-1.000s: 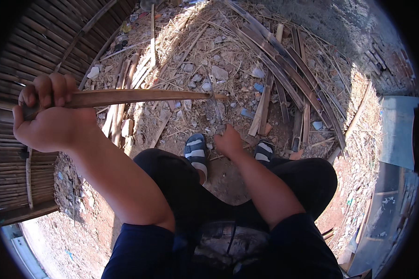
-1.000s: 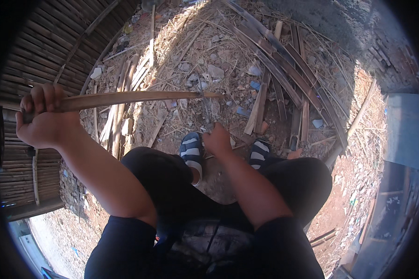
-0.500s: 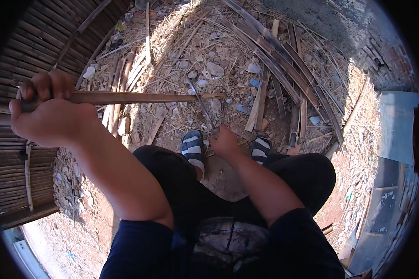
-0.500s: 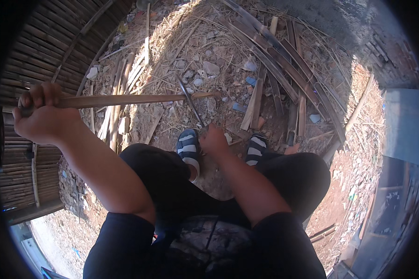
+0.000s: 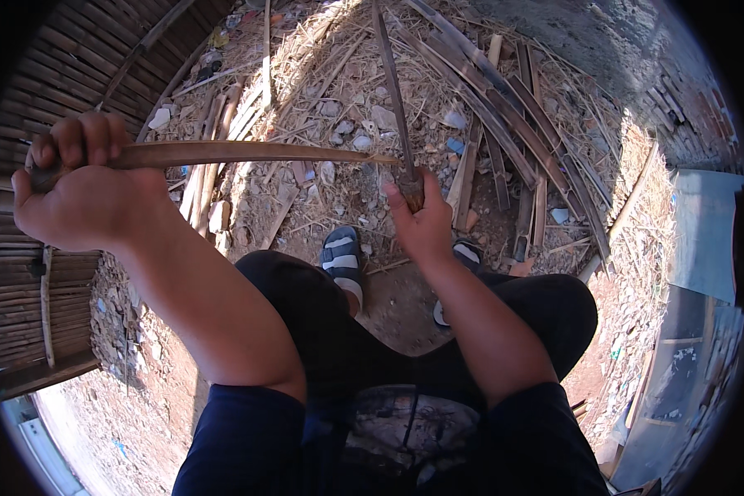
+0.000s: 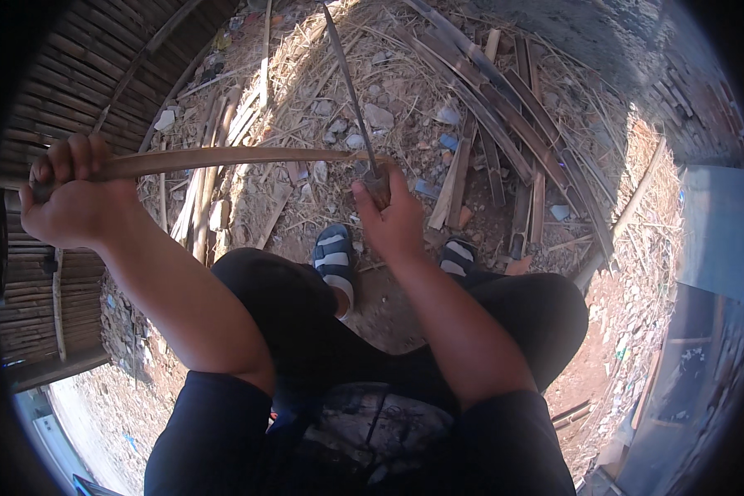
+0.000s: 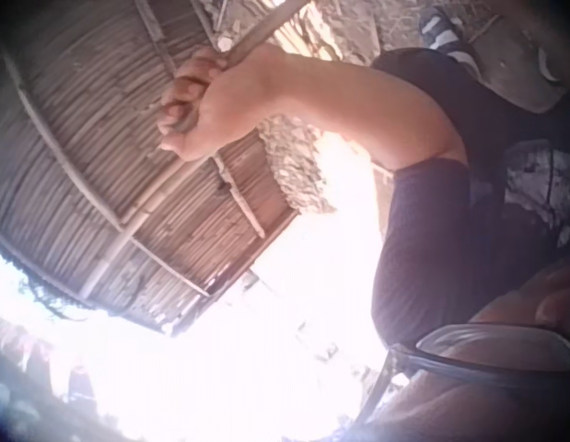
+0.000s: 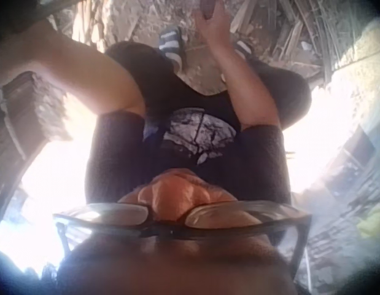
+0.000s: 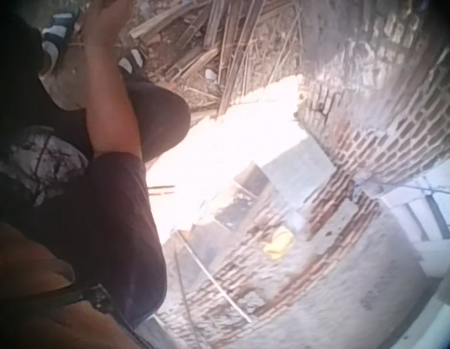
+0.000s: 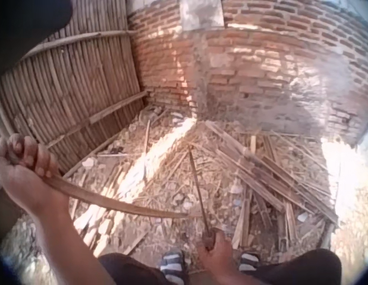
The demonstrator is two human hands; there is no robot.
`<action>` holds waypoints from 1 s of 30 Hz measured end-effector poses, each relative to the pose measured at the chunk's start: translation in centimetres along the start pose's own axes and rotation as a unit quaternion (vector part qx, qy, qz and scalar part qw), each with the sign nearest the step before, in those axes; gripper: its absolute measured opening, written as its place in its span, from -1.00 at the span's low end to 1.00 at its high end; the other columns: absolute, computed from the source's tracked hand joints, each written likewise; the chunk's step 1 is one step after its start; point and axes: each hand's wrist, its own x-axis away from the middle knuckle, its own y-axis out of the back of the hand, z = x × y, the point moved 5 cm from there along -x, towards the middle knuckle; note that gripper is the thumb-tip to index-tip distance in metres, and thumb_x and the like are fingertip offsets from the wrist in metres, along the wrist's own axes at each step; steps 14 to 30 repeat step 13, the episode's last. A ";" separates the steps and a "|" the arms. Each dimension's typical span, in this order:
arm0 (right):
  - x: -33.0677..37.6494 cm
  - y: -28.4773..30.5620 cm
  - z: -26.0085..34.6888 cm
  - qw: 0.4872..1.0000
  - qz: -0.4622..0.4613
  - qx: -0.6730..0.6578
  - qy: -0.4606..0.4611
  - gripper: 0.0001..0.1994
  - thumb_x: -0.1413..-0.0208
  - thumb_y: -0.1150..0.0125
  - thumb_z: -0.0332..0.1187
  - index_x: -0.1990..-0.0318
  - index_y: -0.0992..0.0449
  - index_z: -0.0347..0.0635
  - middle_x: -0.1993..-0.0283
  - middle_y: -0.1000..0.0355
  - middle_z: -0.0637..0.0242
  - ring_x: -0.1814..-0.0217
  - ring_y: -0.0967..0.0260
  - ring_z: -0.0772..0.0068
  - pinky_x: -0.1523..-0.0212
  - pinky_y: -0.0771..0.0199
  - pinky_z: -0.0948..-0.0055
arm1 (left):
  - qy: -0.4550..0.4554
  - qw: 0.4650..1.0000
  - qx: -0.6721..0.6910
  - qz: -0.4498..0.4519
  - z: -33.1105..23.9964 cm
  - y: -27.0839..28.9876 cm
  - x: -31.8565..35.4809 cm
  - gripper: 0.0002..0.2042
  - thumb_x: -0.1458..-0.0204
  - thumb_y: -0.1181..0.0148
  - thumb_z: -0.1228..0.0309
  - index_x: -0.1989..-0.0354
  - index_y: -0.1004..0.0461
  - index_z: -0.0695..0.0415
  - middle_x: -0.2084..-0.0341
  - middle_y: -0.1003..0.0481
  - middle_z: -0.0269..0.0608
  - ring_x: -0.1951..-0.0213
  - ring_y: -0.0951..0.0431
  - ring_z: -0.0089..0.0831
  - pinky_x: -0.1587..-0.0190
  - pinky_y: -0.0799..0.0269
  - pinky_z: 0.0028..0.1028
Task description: The person scrapes a bamboo strip using a machete. They hold the bamboo strip with one hand and repeatedly draw the machete blade along its length to smooth it.
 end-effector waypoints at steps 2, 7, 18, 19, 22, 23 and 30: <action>1.5 -0.7 -4.8 0.998 0.002 0.059 0.002 -0.51 -0.09 -0.30 -0.12 -0.04 -0.38 -0.28 0.29 -0.54 -0.06 0.21 -0.53 -0.16 0.17 -0.47 0.01 | -0.001 1.000 -0.009 0.001 -0.7 0.1 -0.1 -0.74 -0.13 0.36 0.16 0.44 -0.14 0.04 0.68 -0.10 -0.34 0.68 -0.04 -0.50 0.56 -0.01 -0.45; 2.2 -3.4 -10.8 0.951 0.115 0.271 -0.096 -0.54 -0.04 -0.28 -0.20 0.00 -0.37 -0.31 0.22 -0.52 -0.12 0.12 -0.51 -0.21 0.08 -0.48 -0.01 | 0.016 1.000 0.019 0.014 -0.4 -1.2 0.9 -0.78 -0.14 0.35 0.21 0.46 -0.12 0.03 0.68 -0.09 -0.32 0.68 -0.04 -0.50 0.57 -0.01 -0.46; -0.7 0.3 -6.1 0.979 0.068 0.176 -0.073 -0.44 0.04 -0.29 -0.25 -0.15 -0.36 -0.25 0.04 -0.52 -0.09 0.00 -0.48 -0.23 -0.01 -0.48 0.02 | 0.007 0.999 0.038 0.035 -0.6 -1.3 0.9 -0.78 -0.15 0.36 0.20 0.45 -0.11 0.02 0.68 -0.08 -0.31 0.67 -0.06 -0.49 0.52 -0.07 -0.43; -0.7 0.3 -6.1 0.979 0.068 0.176 -0.073 -0.44 0.04 -0.29 -0.25 -0.15 -0.36 -0.25 0.04 -0.52 -0.09 0.00 -0.48 -0.23 -0.01 -0.48 0.02 | 0.007 0.999 0.038 0.035 -0.6 -1.3 0.9 -0.78 -0.15 0.36 0.20 0.45 -0.11 0.02 0.68 -0.08 -0.31 0.67 -0.06 -0.49 0.52 -0.07 -0.43; -0.7 0.3 -6.1 0.979 0.068 0.176 -0.073 -0.44 0.04 -0.29 -0.25 -0.15 -0.36 -0.25 0.04 -0.52 -0.09 0.00 -0.48 -0.23 -0.01 -0.48 0.02 | 0.007 0.999 0.038 0.035 -0.6 -1.3 0.9 -0.78 -0.15 0.36 0.20 0.45 -0.11 0.02 0.68 -0.08 -0.31 0.67 -0.06 -0.49 0.52 -0.07 -0.43; -0.7 0.3 -6.1 0.979 0.068 0.176 -0.073 -0.44 0.04 -0.29 -0.25 -0.15 -0.36 -0.25 0.04 -0.52 -0.09 0.00 -0.48 -0.23 -0.01 -0.48 0.02 | 0.007 0.999 0.038 0.035 -0.6 -1.3 0.9 -0.78 -0.15 0.36 0.20 0.45 -0.11 0.02 0.68 -0.08 -0.31 0.67 -0.06 -0.49 0.52 -0.07 -0.43; -0.7 0.3 -6.1 0.979 0.068 0.176 -0.073 -0.44 0.04 -0.29 -0.25 -0.15 -0.36 -0.25 0.04 -0.52 -0.09 0.00 -0.48 -0.23 -0.01 -0.48 0.02 | 0.007 0.999 0.038 0.035 -0.6 -1.3 0.9 -0.78 -0.15 0.36 0.20 0.45 -0.11 0.02 0.68 -0.08 -0.31 0.67 -0.06 -0.49 0.52 -0.07 -0.43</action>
